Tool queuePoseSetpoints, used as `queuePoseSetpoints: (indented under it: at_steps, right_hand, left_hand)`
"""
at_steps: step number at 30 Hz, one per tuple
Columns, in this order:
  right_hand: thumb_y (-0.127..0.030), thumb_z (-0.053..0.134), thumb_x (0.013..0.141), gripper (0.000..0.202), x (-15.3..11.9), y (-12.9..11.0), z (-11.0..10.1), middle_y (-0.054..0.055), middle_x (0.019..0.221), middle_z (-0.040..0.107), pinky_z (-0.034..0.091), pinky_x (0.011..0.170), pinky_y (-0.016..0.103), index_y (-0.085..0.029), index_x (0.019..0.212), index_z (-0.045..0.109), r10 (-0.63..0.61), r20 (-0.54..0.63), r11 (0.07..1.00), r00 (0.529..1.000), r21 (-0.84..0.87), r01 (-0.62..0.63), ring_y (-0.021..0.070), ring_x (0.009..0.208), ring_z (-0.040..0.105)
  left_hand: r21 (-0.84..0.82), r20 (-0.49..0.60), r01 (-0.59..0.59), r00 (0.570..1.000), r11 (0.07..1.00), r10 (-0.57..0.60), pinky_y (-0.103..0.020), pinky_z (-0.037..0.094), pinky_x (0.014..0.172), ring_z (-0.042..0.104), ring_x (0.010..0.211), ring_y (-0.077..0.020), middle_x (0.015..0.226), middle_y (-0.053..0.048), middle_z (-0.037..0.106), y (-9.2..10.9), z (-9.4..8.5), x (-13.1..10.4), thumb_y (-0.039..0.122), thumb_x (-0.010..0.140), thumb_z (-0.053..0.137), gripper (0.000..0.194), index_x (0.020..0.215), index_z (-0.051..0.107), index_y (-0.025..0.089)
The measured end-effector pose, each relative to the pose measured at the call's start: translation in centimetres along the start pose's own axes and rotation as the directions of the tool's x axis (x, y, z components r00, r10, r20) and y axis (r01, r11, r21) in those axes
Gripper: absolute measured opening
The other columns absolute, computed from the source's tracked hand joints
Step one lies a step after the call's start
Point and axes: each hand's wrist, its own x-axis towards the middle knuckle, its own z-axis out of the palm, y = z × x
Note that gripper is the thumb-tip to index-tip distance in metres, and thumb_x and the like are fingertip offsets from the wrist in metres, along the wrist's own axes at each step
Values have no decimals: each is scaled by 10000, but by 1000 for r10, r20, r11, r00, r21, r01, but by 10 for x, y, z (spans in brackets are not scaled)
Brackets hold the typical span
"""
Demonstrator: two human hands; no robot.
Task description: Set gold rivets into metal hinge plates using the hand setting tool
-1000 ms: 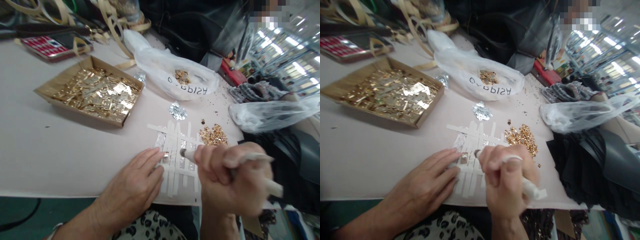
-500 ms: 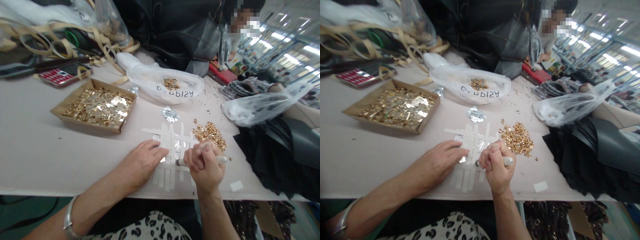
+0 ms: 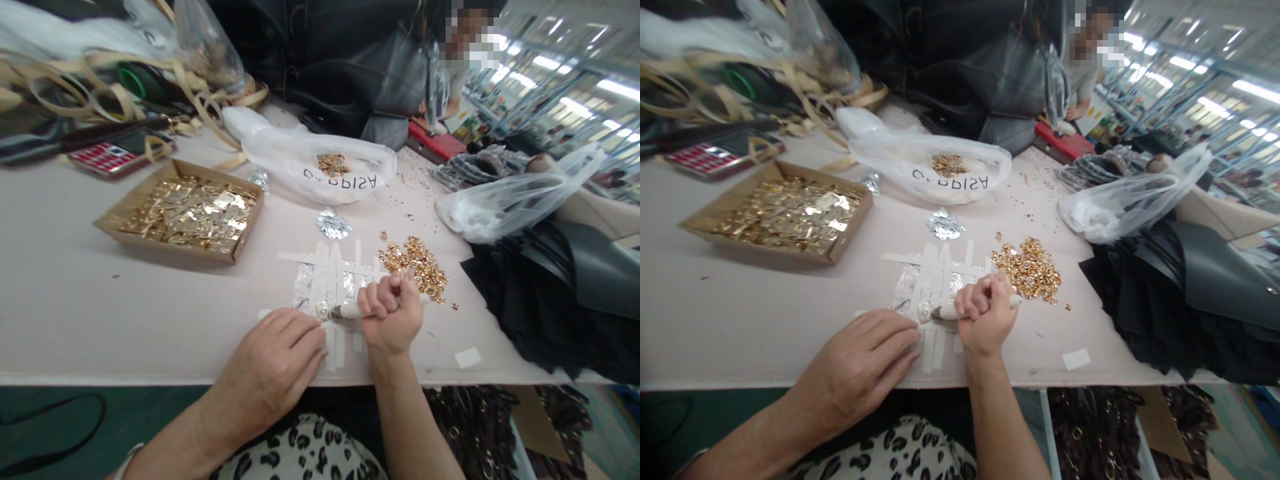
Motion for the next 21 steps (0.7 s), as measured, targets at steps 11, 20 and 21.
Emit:
queuePoseSetpoints:
  at_steps: [11, 20, 21]
  right_hand:
    - [-386, 591, 911, 317, 18, 10, -9, -140, 473, 134, 251, 369, 173, -220, 647, 532, 195, -115, 976, 974, 118, -182, 74, 398, 59]
    - [-319, 620, 876, 245, 23, 15, -14, -145, 492, 115, 241, 351, 156, -210, 666, 559, 212, -32, 972, 977, 111, -207, 60, 393, 29]
    - [-328, 613, 888, 249, 23, 14, -11, -144, 490, 118, 241, 349, 157, -214, 674, 556, 199, -10, 977, 980, 86, -198, 60, 385, 34]
  left_hand:
    - [98, 118, -3, 993, 995, -8, -494, 404, 1126, 509, 1327, -285, 1384, -57, 618, -15, 0, -4, 184, 977, 476, 295, 1224, 638, 196]
    - [30, 128, 54, 990, 998, -57, -481, 350, 1161, 479, 1361, -266, 1406, -32, 601, -18, 4, -5, 232, 963, 531, 298, 1243, 633, 230]
    - [21, 126, 57, 990, 998, -59, -480, 346, 1165, 480, 1360, -266, 1403, -36, 603, -18, 5, -5, 243, 962, 540, 296, 1242, 634, 228]
